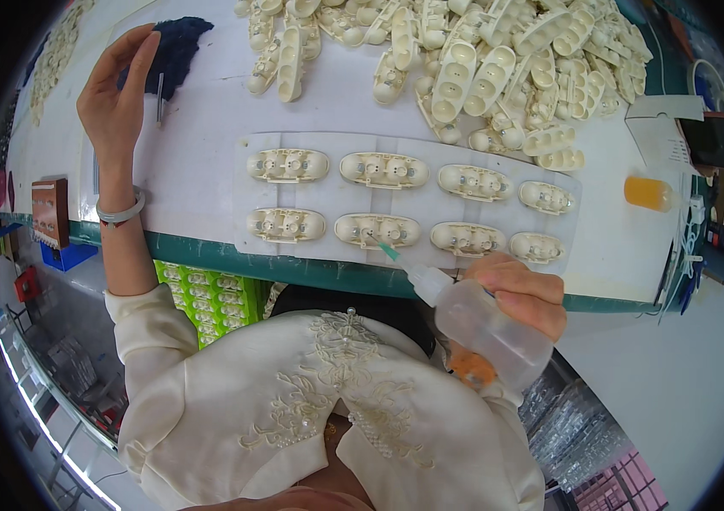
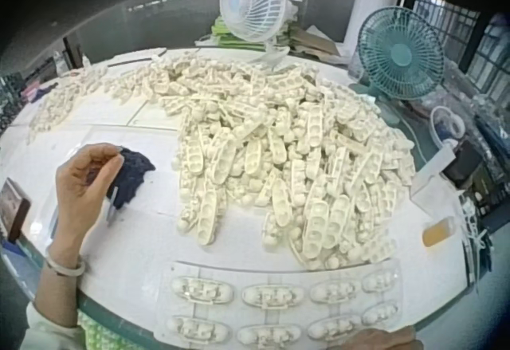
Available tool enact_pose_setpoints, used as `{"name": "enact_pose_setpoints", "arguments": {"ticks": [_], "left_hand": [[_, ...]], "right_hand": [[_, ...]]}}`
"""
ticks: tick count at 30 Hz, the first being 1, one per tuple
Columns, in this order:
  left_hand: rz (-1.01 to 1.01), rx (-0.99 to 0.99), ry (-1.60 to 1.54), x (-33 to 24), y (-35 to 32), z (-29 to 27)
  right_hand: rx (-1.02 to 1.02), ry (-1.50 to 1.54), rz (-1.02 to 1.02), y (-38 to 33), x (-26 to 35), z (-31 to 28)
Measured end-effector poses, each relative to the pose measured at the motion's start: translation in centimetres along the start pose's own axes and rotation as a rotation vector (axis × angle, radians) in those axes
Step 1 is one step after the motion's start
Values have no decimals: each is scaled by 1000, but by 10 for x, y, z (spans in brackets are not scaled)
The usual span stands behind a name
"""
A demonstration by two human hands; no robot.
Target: Assembling white plastic components using a squeeze bottle of glue and a metal tool.
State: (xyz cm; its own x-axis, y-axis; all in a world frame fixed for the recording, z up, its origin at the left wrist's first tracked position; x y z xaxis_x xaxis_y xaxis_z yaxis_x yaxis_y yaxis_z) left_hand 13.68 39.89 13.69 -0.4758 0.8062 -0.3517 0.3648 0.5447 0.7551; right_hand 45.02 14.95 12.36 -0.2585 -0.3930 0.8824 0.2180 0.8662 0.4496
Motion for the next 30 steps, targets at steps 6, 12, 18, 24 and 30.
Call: {"name": "enact_pose_setpoints", "arguments": {"ticks": [6, 12, 18, 24, 30], "left_hand": [[-33, -55, -37, 5, 1, 4], [-51, -47, -92, 10, 0, 3], [-98, -87, -118, 3, 5, 12], [-228, -63, -31, 15, -5, -3], [-201, -31, 16, 12, -1, 4]], "right_hand": [[-235, -26, -7, -2, 3, -21], [121, 48, 51, -2, -8, -21], [-191, -56, 2, -3, -1, -34], [-328, 53, -145, -5, -4, -70], [-411, -58, -3, -7, -2, -62]]}}
Point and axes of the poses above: each hand's wrist, its own y-axis towards the middle knuckle, its own z-axis out of the palm, x = y × z, the point moved 8 cm from there along y, towards the middle knuckle, and after that the axes turned 14 degrees about z, right-handed, at the moved point
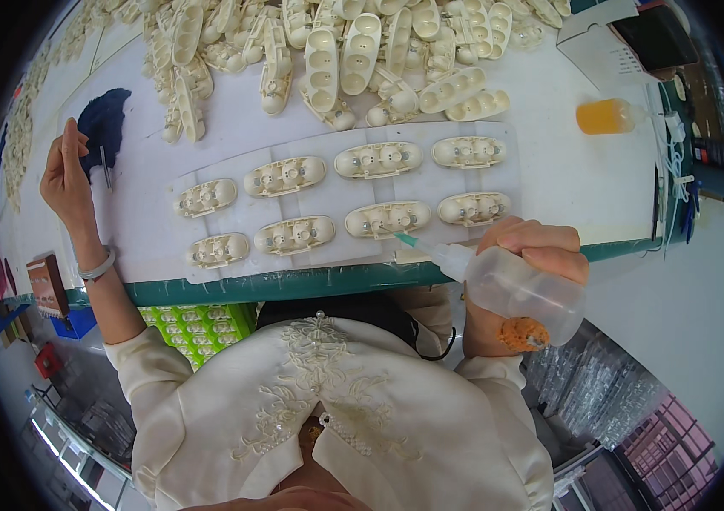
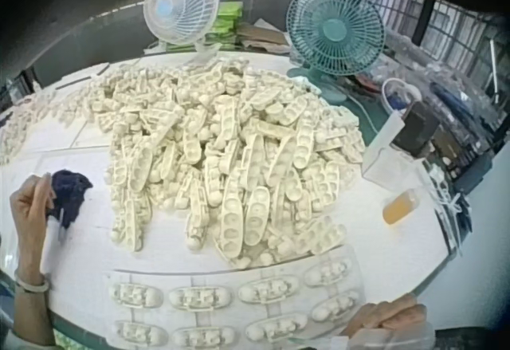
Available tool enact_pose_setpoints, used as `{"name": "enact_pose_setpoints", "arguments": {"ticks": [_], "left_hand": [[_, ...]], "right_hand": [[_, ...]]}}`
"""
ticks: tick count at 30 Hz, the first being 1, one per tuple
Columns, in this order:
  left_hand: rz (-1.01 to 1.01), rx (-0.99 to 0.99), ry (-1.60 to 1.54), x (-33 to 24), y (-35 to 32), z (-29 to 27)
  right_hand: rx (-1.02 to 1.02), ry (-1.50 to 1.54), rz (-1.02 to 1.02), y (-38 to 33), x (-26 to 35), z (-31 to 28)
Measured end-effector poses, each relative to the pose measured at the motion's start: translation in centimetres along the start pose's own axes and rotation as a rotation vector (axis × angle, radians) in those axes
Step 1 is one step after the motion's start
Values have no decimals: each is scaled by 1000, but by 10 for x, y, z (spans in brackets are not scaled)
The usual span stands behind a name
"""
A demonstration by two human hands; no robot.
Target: Assembling white plastic components using a squeeze bottle of glue and a metal tool.
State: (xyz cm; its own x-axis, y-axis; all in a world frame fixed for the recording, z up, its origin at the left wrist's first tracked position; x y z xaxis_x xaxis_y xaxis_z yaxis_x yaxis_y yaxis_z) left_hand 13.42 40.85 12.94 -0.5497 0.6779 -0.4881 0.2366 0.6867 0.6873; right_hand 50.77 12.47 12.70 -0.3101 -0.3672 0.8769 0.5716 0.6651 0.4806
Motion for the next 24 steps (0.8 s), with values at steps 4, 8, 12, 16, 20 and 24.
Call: {"name": "enact_pose_setpoints", "arguments": {"ticks": [4, 8, 12, 16, 20, 24], "left_hand": [[38, -15, 7, -3, 0, 0], [57, -10, 11, -4, 1, 1], [18, 6, 16, 3, 0, 0], [62, -4, 1, 1, 0, 2], [16, -6, 13, 2, 0, 2], [53, 9, -7, 5, 0, 3]], "right_hand": [[35, -61, 21, -1, -2, 4], [3, 58, -23, 0, -7, -13], [6, 30, -37, 6, -8, -24], [25, -12, 8, 4, -8, -20], [-57, -167, 38, 3, -9, -16], [-77, 34, 50, 9, -20, -44]]}}
Point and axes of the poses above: each hand's wrist, its own y-axis towards the middle knuckle, its own z-axis out of the palm, x = y × z, the point moved 8 cm from there along y, towards the middle knuckle, and after that the axes turned 14 degrees about z, right-handed, at the moved point
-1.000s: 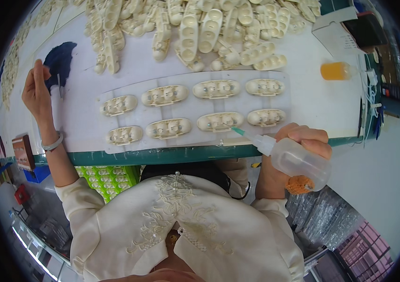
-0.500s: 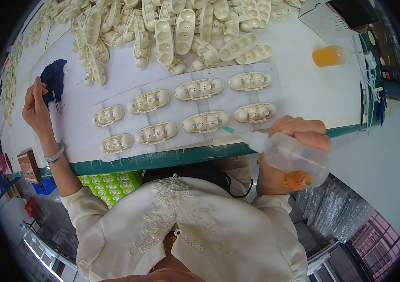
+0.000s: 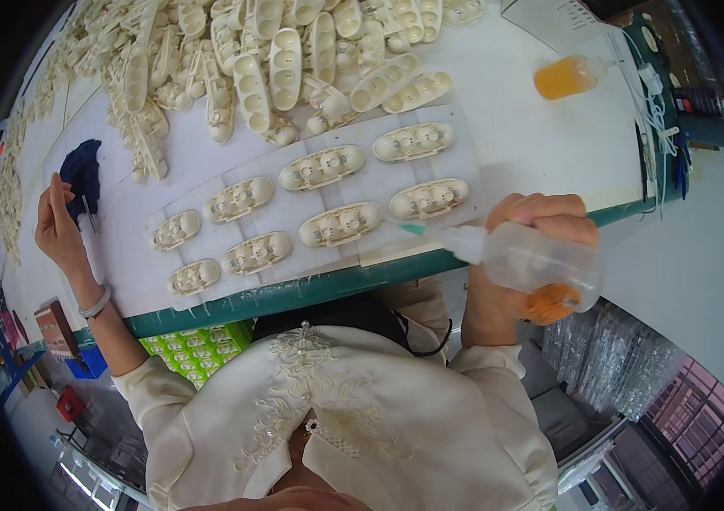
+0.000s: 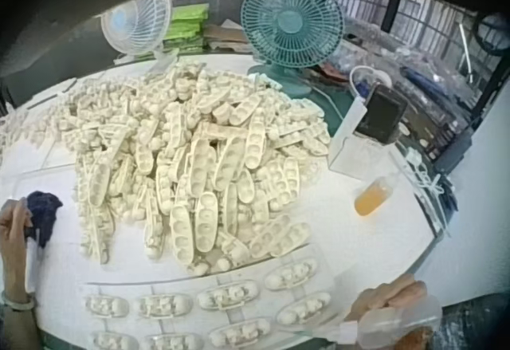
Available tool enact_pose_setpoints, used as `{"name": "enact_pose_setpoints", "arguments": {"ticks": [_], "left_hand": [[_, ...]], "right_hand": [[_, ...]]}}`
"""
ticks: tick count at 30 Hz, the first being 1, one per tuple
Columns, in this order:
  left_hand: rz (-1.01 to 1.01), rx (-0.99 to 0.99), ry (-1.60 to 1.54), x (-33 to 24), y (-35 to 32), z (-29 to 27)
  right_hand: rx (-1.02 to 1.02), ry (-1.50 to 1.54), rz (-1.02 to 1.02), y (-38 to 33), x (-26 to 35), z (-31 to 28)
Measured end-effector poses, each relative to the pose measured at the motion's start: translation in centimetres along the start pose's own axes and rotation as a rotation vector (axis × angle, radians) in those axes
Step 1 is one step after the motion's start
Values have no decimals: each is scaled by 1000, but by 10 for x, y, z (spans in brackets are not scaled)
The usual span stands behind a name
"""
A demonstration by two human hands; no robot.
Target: Assembling white plastic components using a squeeze bottle of glue and a metal tool.
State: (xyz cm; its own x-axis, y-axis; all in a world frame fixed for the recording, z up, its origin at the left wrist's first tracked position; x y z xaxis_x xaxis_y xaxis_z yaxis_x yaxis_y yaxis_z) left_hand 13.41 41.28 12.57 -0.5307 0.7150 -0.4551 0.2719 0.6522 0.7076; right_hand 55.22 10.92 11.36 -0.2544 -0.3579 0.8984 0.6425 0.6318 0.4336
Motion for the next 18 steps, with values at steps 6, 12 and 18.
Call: {"name": "enact_pose_setpoints", "arguments": {"ticks": [6, 12, 18], "left_hand": [[21, 21, 34, 6, -1, -6], [-56, -17, 44, 6, -4, -3], [-113, -76, -39, 18, -7, -6]], "right_hand": [[-158, 120, -86, 3, -6, -34], [-202, 32, -25, 2, -9, -33], [-302, -235, 10, 1, -6, -29]]}}
Point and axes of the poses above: each hand's wrist, its own y-axis towards the middle knuckle, its own z-axis out of the palm, x = y × z, the point moved 8 cm from there along y, towards the middle knuckle, and after that the axes turned 14 degrees about z, right-handed, at the moved point
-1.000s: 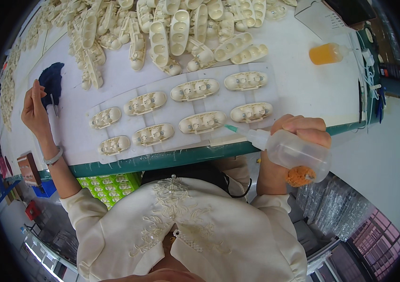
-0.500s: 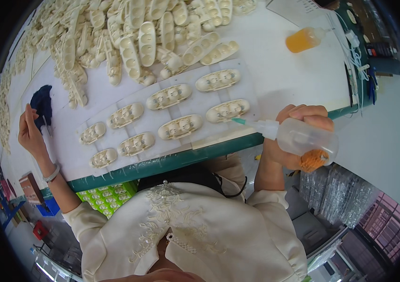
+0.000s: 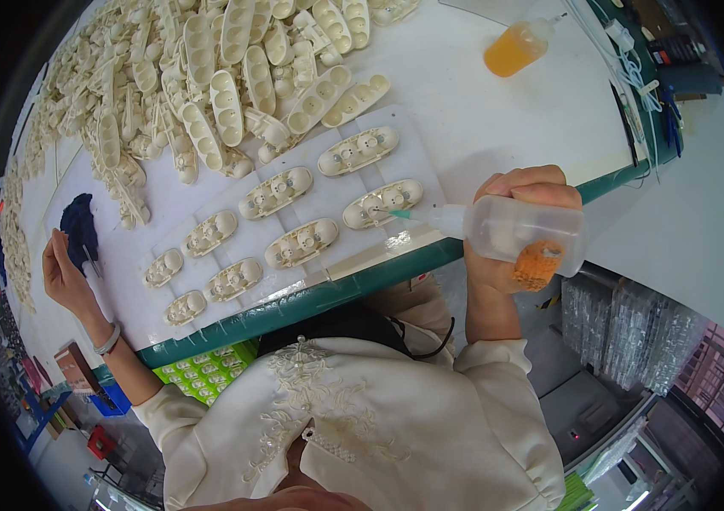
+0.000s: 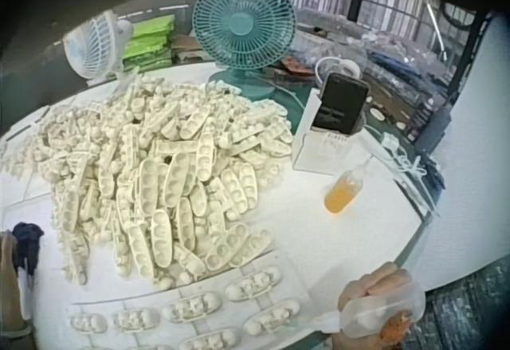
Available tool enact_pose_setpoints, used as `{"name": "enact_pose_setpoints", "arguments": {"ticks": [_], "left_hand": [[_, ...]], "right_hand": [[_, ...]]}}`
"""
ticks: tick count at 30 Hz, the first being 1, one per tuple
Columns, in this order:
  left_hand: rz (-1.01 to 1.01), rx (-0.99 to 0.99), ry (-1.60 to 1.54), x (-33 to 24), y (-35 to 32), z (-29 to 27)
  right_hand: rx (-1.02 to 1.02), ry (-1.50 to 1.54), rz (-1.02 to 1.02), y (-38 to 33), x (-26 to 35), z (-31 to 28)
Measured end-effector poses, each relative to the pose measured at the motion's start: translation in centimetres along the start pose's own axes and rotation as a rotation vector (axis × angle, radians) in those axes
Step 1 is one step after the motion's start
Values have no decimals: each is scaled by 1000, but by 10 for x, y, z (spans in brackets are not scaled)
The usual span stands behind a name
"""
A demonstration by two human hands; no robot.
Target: Assembling white plastic components using a squeeze bottle of glue and a metal tool.
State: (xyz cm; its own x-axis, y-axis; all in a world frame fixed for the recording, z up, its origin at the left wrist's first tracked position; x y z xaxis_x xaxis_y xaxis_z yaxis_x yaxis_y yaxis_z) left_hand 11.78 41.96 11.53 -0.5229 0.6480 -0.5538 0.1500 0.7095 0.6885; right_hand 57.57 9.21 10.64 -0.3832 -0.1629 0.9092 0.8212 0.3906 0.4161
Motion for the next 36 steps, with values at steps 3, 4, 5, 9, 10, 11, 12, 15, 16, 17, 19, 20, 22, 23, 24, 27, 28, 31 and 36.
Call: {"name": "enact_pose_setpoints", "arguments": {"ticks": [3, 4, 5, 9, 10, 11, 12, 15, 16, 17, 19, 20, 22, 23, 24, 27, 28, 31, 36], "left_hand": [[29, 6, -32, -2, 1, 3], [32, 7, -32, -4, 2, 3], [27, -10, -46, -7, 2, 2], [36, -17, -57, -4, 3, 3], [37, -15, -58, -5, 3, 4], [35, -12, -49, -8, 2, 5], [33, -10, -36, -10, 2, 5], [45, 2, -30, -9, 2, 5], [45, 3, -31, -9, 3, 5], [41, 5, -29, -8, 3, 6], [37, 6, -16, -8, 3, 3], [29, 2, -17, -8, 4, 2], [6, -9, -30, 2, -1, 7], [17, -1, -38, 0, -1, 7], [35, 6, -45, -4, 1, 8], [65, 25, -21, -13, 4, 10], [55, 30, -11, -13, 2, 10], [68, 25, -51, -13, 1, 11], [91, 14, -94, -20, 1, 15]], "right_hand": [[-9, 207, 39, 4, -10, -14], [-14, 193, 31, 5, -9, -16], [-19, 179, 22, 6, -9, -18], [-3, 270, -7, 6, -14, -26], [2, 245, 2, 6, -13, -25], [7, 219, 12, 5, -13, -23], [5, 220, 13, 5, -13, -23], [22, 74, -24, 5, -9, -18], [21, 113, 10, 5, -11, -21], [21, 152, 45, 6, -14, -23], [1, 202, 56, 7, -20, -29], [-21, 250, 64, 9, -24, -36], [108, 446, 94, 16, -24, -47], [236, 658, 133, 20, -25, -50], [362, 874, 169, 23, -23, -49], [-164, 294, 128, 27, -19, -91], [-78, 275, 111, 32, -14, -86], [157, 536, 160, 52, -25, -76], [118, 194, 185, 90, -60, -71]]}}
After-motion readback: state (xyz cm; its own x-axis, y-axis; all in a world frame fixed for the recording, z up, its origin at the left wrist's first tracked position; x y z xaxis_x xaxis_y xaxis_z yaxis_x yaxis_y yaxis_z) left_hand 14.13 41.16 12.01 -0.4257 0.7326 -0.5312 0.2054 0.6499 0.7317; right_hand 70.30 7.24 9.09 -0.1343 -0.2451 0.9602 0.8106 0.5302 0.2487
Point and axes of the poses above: each hand's wrist, its own y-axis towards the middle knuckle, its own z-axis out of the palm, x = y × z, the point moved 8 cm from there along y, towards the middle knuckle, and after that the axes turned 14 degrees about z, right-handed, at the moved point
